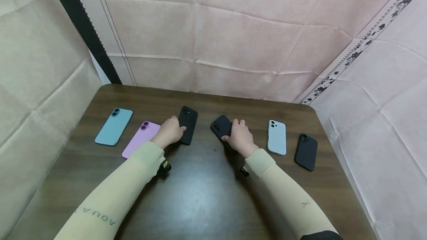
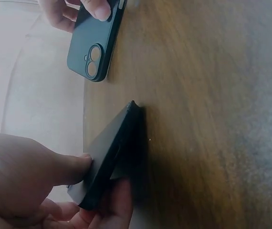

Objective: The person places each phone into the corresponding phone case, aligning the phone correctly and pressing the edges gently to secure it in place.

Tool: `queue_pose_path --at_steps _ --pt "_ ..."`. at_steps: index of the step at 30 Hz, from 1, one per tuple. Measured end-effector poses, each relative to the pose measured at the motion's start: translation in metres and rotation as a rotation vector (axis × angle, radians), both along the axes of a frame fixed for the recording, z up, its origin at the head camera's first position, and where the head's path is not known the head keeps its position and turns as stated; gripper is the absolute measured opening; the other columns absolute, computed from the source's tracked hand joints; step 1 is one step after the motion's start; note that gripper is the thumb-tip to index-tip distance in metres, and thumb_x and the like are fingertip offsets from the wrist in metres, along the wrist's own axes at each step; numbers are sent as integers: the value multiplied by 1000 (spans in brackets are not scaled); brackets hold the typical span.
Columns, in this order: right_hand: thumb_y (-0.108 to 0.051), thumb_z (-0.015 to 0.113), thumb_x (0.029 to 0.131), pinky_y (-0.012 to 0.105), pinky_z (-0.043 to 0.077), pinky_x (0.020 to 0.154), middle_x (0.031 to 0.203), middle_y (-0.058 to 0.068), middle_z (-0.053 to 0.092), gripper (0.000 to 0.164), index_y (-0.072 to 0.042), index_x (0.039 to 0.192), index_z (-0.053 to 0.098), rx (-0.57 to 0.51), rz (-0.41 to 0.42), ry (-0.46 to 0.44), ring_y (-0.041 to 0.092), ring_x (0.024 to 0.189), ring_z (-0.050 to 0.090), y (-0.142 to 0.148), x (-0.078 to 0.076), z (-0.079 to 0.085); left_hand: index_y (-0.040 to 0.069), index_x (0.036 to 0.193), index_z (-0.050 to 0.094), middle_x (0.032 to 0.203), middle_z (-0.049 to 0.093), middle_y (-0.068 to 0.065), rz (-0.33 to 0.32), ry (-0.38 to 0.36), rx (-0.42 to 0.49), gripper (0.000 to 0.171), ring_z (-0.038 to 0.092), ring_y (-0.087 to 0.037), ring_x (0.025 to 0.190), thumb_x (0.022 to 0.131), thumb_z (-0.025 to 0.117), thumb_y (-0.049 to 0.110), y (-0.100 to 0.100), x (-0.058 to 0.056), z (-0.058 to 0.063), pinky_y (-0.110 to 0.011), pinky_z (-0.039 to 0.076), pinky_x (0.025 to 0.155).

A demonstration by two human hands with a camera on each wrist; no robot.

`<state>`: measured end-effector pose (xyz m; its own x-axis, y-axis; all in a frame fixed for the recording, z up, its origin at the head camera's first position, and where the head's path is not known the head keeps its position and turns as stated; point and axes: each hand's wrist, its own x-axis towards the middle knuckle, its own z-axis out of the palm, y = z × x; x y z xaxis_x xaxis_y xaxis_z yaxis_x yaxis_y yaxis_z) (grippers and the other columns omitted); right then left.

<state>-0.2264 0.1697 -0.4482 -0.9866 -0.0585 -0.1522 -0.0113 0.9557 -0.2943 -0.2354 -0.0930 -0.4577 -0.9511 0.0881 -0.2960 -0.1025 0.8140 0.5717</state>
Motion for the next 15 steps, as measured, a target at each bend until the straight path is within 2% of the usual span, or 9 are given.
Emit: queue_pose_path --at_steps 7,13,15 --pt "-37 71 89 48 52 77 113 20 62 62 0 129 43 -27 -20 -39 32 97 62 5 -2 3 -12 141 27 137 42 -32 6 -18 116 57 46 -40 124 102 49 23 -7 1 -4 -53 39 101" --pt "-32 64 94 47 50 87 126 21 58 56 2 135 47 -70 -33 -66 33 109 59 15 -2 5 -11 135 34 133 45 -30 17 -35 215 49 48 -36 118 100 50 19 -10 4 -5 -51 41 99" --pt "-29 62 96 46 50 87 126 20 58 50 1 134 49 -108 -38 -69 32 108 59 19 -2 5 -11 131 38 128 48 -28 17 -42 250 44 50 -34 114 100 50 18 -10 4 -5 -49 44 95"
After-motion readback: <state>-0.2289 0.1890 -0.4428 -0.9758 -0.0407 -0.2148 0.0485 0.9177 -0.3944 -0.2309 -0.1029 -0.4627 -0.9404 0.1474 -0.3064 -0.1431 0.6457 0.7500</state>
